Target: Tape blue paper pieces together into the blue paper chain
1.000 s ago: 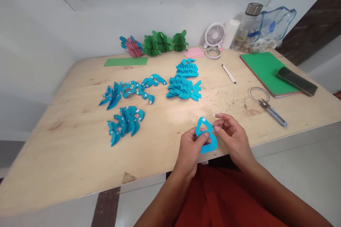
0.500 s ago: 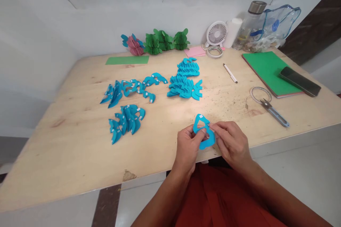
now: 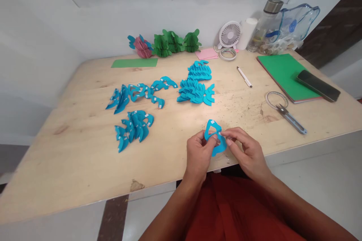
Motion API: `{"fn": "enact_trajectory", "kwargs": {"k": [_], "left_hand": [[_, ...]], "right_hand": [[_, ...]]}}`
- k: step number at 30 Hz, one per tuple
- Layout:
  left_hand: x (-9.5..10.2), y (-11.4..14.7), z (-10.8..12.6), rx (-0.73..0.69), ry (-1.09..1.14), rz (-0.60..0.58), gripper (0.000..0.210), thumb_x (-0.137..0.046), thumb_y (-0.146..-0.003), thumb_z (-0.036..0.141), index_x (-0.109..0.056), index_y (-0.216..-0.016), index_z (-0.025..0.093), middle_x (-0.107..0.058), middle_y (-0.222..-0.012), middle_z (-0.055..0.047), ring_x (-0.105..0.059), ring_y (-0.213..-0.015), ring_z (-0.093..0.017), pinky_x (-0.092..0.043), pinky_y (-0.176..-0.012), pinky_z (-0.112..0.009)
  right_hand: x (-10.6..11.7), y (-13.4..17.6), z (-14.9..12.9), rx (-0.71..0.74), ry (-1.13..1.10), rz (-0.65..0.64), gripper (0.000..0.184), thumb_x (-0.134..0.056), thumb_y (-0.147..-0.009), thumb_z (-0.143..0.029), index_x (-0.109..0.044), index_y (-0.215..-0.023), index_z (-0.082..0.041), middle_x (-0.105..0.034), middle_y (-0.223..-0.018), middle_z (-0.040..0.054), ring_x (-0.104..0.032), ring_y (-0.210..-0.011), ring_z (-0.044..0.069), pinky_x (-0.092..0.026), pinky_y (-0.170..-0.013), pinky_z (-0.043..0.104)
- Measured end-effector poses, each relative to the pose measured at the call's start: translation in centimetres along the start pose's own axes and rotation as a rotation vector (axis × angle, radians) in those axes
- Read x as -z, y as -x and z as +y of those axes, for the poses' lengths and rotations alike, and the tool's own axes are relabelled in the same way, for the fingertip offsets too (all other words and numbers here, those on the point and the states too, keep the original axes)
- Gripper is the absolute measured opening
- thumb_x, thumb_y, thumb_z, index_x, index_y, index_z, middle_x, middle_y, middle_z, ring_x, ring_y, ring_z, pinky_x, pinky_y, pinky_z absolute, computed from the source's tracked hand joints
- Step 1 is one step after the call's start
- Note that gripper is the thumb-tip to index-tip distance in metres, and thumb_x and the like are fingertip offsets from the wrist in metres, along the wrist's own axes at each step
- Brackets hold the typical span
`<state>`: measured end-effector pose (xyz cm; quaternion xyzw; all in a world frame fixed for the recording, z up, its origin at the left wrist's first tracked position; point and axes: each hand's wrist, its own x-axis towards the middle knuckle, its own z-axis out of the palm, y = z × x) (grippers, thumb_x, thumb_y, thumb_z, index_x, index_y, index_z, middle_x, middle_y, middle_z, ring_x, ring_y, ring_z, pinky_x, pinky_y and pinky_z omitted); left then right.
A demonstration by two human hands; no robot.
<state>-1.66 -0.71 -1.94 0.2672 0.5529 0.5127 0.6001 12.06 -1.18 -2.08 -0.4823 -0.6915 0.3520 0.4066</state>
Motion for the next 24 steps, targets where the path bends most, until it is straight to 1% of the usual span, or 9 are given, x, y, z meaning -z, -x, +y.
{"fn": "enact_trajectory", "kwargs": {"k": [2,4,8,16,24], "left_hand": [[-0.01,0.02,-0.01,-0.013,-0.01,-0.003,0.011,-0.065,-0.065,0.019,-0.063,-0.056,0.014,-0.058,-0.053,0.002,-0.05,-0.053,-0.009,-0.042,-0.053,-0.019],[-0.02,0.06,0.0,-0.018,-0.012,-0.009,0.011,-0.064,-0.065,0.019,-0.063,-0.056,0.014,-0.058,-0.053,0.002,-0.05,-0.053,-0.009,-0.043,-0.053,-0.02],[-0.07,0.15,0.14,-0.008,0.0,-0.009,0.01,-0.065,-0.065,0.02,-0.065,-0.058,0.014,-0.059,-0.054,0.001,-0.05,-0.053,-0.01,-0.044,-0.055,-0.021],[-0.1,0.12,0.18,0.037,0.049,-0.009,0.009,-0.066,-0.064,0.021,-0.068,-0.06,0.014,-0.063,-0.056,-0.001,-0.053,-0.055,-0.011,-0.045,-0.059,-0.023],[-0.07,0.05,0.1,0.051,0.068,-0.014,0.008,-0.067,-0.064,0.02,-0.068,-0.061,0.013,-0.064,-0.056,-0.001,-0.054,-0.055,-0.011,-0.045,-0.059,-0.023]], "right_hand": [[-0.15,-0.04,-0.04,-0.044,-0.054,-0.018,0.025,-0.05,-0.089,-0.02,-0.065,-0.108,-0.028,-0.063,-0.097,0.0044,-0.06,-0.092,0.018,-0.05,-0.079,0.032],[-0.28,-0.05,0.01,-0.056,-0.061,-0.02,0.025,-0.05,-0.089,-0.021,-0.066,-0.107,-0.027,-0.063,-0.098,0.0053,-0.06,-0.093,0.018,-0.05,-0.08,0.033],[-0.41,0.0,0.04,-0.031,-0.025,0.0,0.026,-0.049,-0.09,-0.021,-0.067,-0.108,-0.027,-0.063,-0.098,0.0061,-0.06,-0.095,0.019,-0.05,-0.082,0.035],[-0.48,0.25,0.35,0.011,0.031,0.036,0.029,-0.048,-0.09,-0.02,-0.066,-0.111,-0.027,-0.063,-0.099,0.0066,-0.061,-0.095,0.019,-0.052,-0.08,0.034],[-0.48,0.27,0.51,0.028,0.049,0.051,0.03,-0.048,-0.089,-0.016,-0.065,-0.11,-0.029,-0.062,-0.098,0.0047,-0.059,-0.095,0.018,-0.05,-0.081,0.033]]}}
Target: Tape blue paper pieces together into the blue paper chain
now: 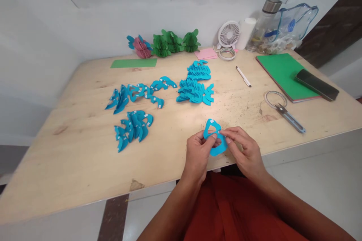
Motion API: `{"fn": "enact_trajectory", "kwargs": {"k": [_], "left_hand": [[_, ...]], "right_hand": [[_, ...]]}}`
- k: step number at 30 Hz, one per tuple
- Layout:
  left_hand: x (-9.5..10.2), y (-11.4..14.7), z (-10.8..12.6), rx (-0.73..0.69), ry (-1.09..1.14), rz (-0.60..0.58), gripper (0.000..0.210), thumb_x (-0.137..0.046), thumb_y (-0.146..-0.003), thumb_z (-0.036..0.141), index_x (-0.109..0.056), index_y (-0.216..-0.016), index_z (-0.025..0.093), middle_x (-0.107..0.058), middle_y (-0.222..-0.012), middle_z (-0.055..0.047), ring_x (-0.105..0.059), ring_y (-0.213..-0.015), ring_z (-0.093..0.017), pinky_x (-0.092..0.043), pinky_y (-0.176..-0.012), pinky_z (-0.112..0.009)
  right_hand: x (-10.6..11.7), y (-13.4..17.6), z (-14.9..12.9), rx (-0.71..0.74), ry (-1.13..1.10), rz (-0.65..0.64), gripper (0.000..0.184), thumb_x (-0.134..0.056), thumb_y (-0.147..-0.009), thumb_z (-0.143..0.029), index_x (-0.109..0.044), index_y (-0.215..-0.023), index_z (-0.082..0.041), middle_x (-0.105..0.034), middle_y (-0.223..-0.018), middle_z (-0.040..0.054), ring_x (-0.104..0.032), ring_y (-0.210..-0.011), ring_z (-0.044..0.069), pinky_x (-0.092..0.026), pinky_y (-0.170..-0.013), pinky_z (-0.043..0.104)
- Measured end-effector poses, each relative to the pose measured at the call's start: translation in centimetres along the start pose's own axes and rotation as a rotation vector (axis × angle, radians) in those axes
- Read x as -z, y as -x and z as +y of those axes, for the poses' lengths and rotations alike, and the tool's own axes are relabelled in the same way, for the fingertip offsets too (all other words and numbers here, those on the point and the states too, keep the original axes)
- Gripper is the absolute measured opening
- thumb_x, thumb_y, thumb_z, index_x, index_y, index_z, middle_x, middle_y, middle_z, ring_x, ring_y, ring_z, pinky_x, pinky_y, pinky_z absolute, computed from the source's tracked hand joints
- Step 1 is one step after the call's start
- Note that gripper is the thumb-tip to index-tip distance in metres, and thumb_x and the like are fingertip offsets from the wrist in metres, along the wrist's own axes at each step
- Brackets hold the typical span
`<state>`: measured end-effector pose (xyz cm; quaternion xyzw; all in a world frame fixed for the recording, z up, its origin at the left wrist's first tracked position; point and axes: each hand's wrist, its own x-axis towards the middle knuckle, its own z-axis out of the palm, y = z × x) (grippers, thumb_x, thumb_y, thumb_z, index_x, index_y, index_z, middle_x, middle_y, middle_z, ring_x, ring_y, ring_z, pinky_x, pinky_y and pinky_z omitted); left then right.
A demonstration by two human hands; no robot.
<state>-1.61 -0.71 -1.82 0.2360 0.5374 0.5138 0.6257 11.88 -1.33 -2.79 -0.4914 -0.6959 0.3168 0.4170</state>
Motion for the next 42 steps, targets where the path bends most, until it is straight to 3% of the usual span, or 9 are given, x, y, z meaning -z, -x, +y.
{"fn": "enact_trajectory", "kwargs": {"k": [34,42], "left_hand": [[0.0,0.2,-0.1,-0.004,0.079,0.055,0.009,-0.072,-0.062,0.022,-0.068,-0.065,0.014,-0.066,-0.061,0.0,-0.059,-0.058,-0.012,-0.048,-0.061,-0.023],[0.1,0.3,-0.2,0.001,0.088,0.047,0.01,-0.071,-0.064,0.021,-0.068,-0.068,0.013,-0.066,-0.063,0.0,-0.058,-0.059,-0.011,-0.048,-0.062,-0.022]], "right_hand": [[-0.4,1.1,-0.1,0.086,0.124,0.038,0.034,-0.048,-0.087,-0.015,-0.064,-0.115,-0.027,-0.06,-0.102,0.008,-0.057,-0.099,0.022,-0.052,-0.08,0.04],[-0.8,1.3,0.5,0.243,0.28,0.073,0.049,-0.048,-0.084,-0.005,-0.054,-0.126,-0.029,-0.058,-0.106,0.0091,-0.054,-0.097,0.024,-0.05,-0.077,0.042]]}}
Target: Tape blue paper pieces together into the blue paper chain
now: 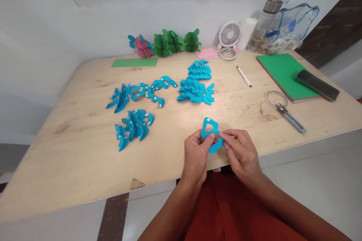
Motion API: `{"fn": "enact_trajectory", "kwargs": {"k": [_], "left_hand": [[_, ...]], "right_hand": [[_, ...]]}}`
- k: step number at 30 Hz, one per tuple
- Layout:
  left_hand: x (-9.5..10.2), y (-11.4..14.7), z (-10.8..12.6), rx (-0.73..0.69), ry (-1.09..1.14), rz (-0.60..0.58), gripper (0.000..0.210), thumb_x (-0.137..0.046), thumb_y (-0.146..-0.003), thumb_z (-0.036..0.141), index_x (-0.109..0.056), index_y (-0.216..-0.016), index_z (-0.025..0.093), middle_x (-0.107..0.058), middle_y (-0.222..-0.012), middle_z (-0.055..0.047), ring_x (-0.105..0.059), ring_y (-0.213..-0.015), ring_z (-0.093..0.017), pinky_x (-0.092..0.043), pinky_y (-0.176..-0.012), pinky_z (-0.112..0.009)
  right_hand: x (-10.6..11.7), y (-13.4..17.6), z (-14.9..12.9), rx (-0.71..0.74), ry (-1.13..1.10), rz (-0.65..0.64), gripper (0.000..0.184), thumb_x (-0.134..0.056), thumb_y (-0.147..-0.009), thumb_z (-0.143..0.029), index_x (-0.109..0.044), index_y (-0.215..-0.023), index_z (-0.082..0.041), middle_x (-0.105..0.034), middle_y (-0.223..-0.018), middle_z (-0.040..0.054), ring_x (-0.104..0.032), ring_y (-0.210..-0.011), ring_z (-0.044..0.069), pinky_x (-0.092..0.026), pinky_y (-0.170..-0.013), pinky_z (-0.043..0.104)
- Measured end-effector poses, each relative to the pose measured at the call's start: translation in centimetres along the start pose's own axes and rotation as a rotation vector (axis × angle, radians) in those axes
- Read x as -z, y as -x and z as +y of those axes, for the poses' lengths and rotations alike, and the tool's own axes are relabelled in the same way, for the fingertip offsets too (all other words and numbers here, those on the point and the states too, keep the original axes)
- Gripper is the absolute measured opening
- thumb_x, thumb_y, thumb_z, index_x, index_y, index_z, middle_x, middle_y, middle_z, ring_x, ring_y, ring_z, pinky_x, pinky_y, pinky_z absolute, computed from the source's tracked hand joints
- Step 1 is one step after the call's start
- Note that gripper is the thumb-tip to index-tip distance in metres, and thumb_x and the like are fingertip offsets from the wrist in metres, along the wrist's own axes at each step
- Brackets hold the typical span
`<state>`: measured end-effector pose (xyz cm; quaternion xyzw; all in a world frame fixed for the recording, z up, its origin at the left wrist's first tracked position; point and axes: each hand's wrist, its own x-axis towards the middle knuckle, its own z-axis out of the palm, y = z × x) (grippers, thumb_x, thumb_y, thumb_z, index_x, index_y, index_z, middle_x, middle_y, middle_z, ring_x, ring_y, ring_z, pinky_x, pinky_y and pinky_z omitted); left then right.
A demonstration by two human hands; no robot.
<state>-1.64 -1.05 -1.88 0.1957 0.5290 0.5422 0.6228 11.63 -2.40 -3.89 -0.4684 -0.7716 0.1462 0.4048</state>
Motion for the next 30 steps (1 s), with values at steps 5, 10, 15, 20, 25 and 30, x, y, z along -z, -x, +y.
{"fn": "enact_trajectory", "kwargs": {"k": [5,10,15,20,25,30], "left_hand": [[-0.02,0.08,0.12,-0.008,0.011,-0.009,0.01,-0.072,-0.064,0.021,-0.067,-0.068,0.013,-0.064,-0.063,0.001,-0.057,-0.06,-0.01,-0.047,-0.062,-0.021],[-0.03,0.13,0.17,-0.023,0.02,-0.016,0.012,-0.072,-0.062,0.018,-0.065,-0.069,0.013,-0.061,-0.063,0.002,-0.054,-0.059,-0.009,-0.045,-0.06,-0.021],[0.06,0.13,-0.03,-0.071,0.028,-0.011,0.014,-0.074,-0.061,0.018,-0.065,-0.071,0.014,-0.06,-0.064,0.004,-0.054,-0.06,-0.009,-0.045,-0.061,-0.02],[0.19,0.03,-0.27,-0.104,-0.013,-0.022,0.014,-0.073,-0.063,0.019,-0.065,-0.073,0.014,-0.06,-0.065,0.003,-0.055,-0.061,-0.01,-0.046,-0.062,-0.021],[0.11,0.01,-0.24,-0.143,-0.059,0.016,0.015,-0.072,-0.062,0.018,-0.064,-0.074,0.014,-0.058,-0.065,0.003,-0.055,-0.063,-0.01,-0.046,-0.06,-0.02],[0.09,0.06,-0.16,-0.164,-0.116,0.04,0.017,-0.07,-0.062,0.018,-0.063,-0.077,0.016,-0.058,-0.065,0.004,-0.055,-0.062,-0.009,-0.046,-0.058,-0.019]], "right_hand": [[0.06,-0.07,0.14,0.087,0.125,0.001,0.054,-0.048,-0.082,-0.003,-0.05,-0.13,-0.028,-0.058,-0.108,0.0106,-0.055,-0.097,0.025,-0.049,-0.078,0.045],[0.07,-0.04,0.28,0.127,0.226,-0.011,0.054,-0.048,-0.081,-0.003,-0.051,-0.13,-0.025,-0.058,-0.108,0.0116,-0.056,-0.098,0.027,-0.048,-0.079,0.045],[0.11,0.02,0.28,0.135,0.269,-0.017,0.047,-0.049,-0.08,-0.002,-0.056,-0.123,-0.02,-0.058,-0.109,0.0129,-0.055,-0.098,0.026,-0.047,-0.079,0.044],[0.18,0.0,0.15,0.14,0.289,-0.035,0.046,-0.05,-0.079,0.0,-0.058,-0.12,-0.018,-0.058,-0.109,0.0132,-0.054,-0.097,0.026,-0.047,-0.08,0.043],[0.24,-0.07,0.04,0.137,0.296,-0.051,0.045,-0.05,-0.079,0.0,-0.059,-0.119,-0.017,-0.059,-0.108,0.0132,-0.053,-0.096,0.026,-0.046,-0.079,0.043],[0.27,-0.1,0.01,0.14,0.283,-0.06,0.043,-0.049,-0.079,-0.001,-0.059,-0.118,-0.016,-0.059,-0.108,0.0137,-0.053,-0.096,0.026,-0.046,-0.079,0.043]]}}
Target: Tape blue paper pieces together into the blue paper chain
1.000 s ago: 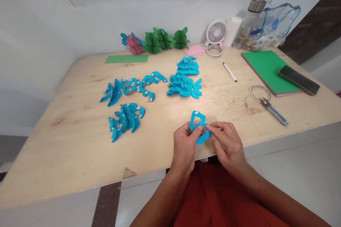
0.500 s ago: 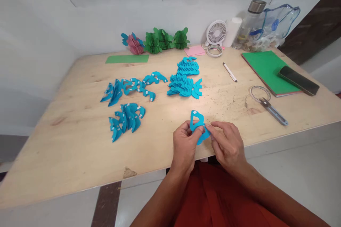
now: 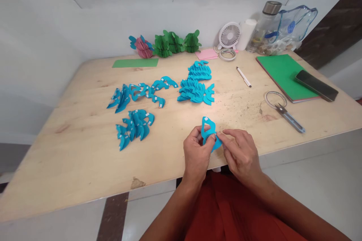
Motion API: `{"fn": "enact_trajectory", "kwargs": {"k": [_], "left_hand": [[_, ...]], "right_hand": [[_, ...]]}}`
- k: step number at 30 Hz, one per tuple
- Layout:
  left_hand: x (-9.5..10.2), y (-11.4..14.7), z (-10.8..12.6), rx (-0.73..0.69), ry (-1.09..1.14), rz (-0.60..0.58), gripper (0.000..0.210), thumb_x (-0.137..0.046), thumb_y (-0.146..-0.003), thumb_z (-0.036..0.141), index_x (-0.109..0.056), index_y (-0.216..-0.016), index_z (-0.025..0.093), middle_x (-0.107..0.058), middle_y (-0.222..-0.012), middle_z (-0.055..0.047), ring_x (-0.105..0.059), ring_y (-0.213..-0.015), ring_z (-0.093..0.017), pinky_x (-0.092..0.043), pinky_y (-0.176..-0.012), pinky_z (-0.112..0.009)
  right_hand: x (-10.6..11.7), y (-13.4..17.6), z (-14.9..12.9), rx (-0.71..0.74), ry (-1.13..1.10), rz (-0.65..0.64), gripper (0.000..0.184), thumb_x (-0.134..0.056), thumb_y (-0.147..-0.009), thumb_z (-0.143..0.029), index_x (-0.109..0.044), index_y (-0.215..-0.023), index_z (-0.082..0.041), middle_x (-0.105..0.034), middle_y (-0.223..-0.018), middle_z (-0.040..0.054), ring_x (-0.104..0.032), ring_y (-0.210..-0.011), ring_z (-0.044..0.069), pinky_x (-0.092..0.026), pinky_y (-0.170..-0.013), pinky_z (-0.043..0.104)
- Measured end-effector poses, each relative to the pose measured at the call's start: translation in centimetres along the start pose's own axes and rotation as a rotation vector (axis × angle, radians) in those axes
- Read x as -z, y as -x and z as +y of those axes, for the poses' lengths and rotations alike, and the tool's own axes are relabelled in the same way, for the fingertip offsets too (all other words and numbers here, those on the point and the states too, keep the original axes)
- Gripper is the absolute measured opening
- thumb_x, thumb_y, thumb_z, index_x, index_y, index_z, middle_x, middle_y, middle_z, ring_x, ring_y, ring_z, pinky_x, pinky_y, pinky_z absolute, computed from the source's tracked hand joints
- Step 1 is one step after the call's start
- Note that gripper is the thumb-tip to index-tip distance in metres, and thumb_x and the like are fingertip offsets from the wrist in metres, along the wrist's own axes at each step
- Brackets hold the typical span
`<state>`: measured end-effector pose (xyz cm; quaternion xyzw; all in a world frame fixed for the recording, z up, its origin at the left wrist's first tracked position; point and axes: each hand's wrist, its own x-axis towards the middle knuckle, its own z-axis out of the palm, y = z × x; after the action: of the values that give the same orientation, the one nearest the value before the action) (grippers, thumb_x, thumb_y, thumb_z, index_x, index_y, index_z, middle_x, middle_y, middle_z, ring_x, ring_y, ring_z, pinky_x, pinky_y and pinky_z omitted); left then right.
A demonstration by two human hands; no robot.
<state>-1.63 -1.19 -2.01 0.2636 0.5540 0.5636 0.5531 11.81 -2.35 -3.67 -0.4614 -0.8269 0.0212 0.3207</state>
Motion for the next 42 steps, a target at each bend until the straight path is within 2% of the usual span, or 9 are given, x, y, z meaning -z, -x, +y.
{"fn": "enact_trajectory", "kwargs": {"k": [15,19,22,25,30,42], "left_hand": [[0.0,0.0,0.2,-0.053,-0.11,-0.021,0.022,-0.065,-0.065,0.014,-0.059,-0.086,0.016,-0.06,-0.065,0.004,-0.055,-0.059,-0.009,-0.046,-0.056,-0.018],[0.2,-0.1,0.1,-0.098,-0.158,-0.031,0.023,-0.066,-0.066,0.015,-0.059,-0.088,0.017,-0.062,-0.067,0.003,-0.056,-0.061,-0.01,-0.045,-0.057,-0.019],[0.3,0.0,0.1,-0.111,-0.174,-0.054,0.022,-0.065,-0.068,0.016,-0.059,-0.088,0.017,-0.064,-0.069,0.002,-0.058,-0.063,-0.011,-0.046,-0.058,-0.02],[0.3,0.0,0.1,-0.112,-0.18,-0.068,0.021,-0.065,-0.068,0.016,-0.06,-0.088,0.017,-0.065,-0.073,0.001,-0.059,-0.065,-0.011,-0.047,-0.06,-0.02],[0.4,0.0,0.1,-0.098,-0.176,-0.094,0.021,-0.066,-0.068,0.018,-0.061,-0.088,0.018,-0.065,-0.074,0.001,-0.059,-0.066,-0.012,-0.047,-0.061,-0.021],[0.9,-0.2,0.0,-0.127,-0.199,-0.21,0.021,-0.063,-0.073,0.017,-0.061,-0.094,0.018,-0.066,-0.08,0.0,-0.059,-0.072,-0.013,-0.047,-0.065,-0.022]], "right_hand": [[0.1,-0.2,0.2,-0.08,-0.105,0.003,0.037,-0.049,-0.083,-0.006,-0.061,-0.115,-0.021,-0.062,-0.102,0.0102,-0.056,-0.094,0.024,-0.046,-0.078,0.042],[0.4,-0.6,0.2,-0.207,-0.249,-0.006,0.031,-0.048,-0.087,-0.012,-0.062,-0.113,-0.021,-0.063,-0.101,0.0091,-0.057,-0.096,0.023,-0.046,-0.082,0.041],[0.9,-1.3,0.3,-0.348,-0.444,-0.072,0.024,-0.048,-0.089,-0.018,-0.064,-0.106,-0.021,-0.065,-0.098,0.0073,-0.058,-0.095,0.02,-0.047,-0.083,0.037],[1.3,-2.1,0.3,-0.458,-0.604,-0.146,0.019,-0.048,-0.09,-0.024,-0.066,-0.093,-0.021,-0.065,-0.089,0.0045,-0.06,-0.087,0.018,-0.047,-0.078,0.032],[1.2,-3.1,0.2,-0.601,-0.711,-0.192,0.02,-0.051,-0.088,-0.03,-0.063,-0.077,-0.018,-0.063,-0.075,0.0021,-0.058,-0.074,0.015,-0.044,-0.069,0.028],[0.5,-4.0,0.6,-0.756,-0.91,-0.25,0.021,-0.059,-0.079,-0.036,-0.06,-0.068,-0.018,-0.058,-0.064,-0.0005,-0.051,-0.062,0.013,-0.043,-0.06,0.026]]}}
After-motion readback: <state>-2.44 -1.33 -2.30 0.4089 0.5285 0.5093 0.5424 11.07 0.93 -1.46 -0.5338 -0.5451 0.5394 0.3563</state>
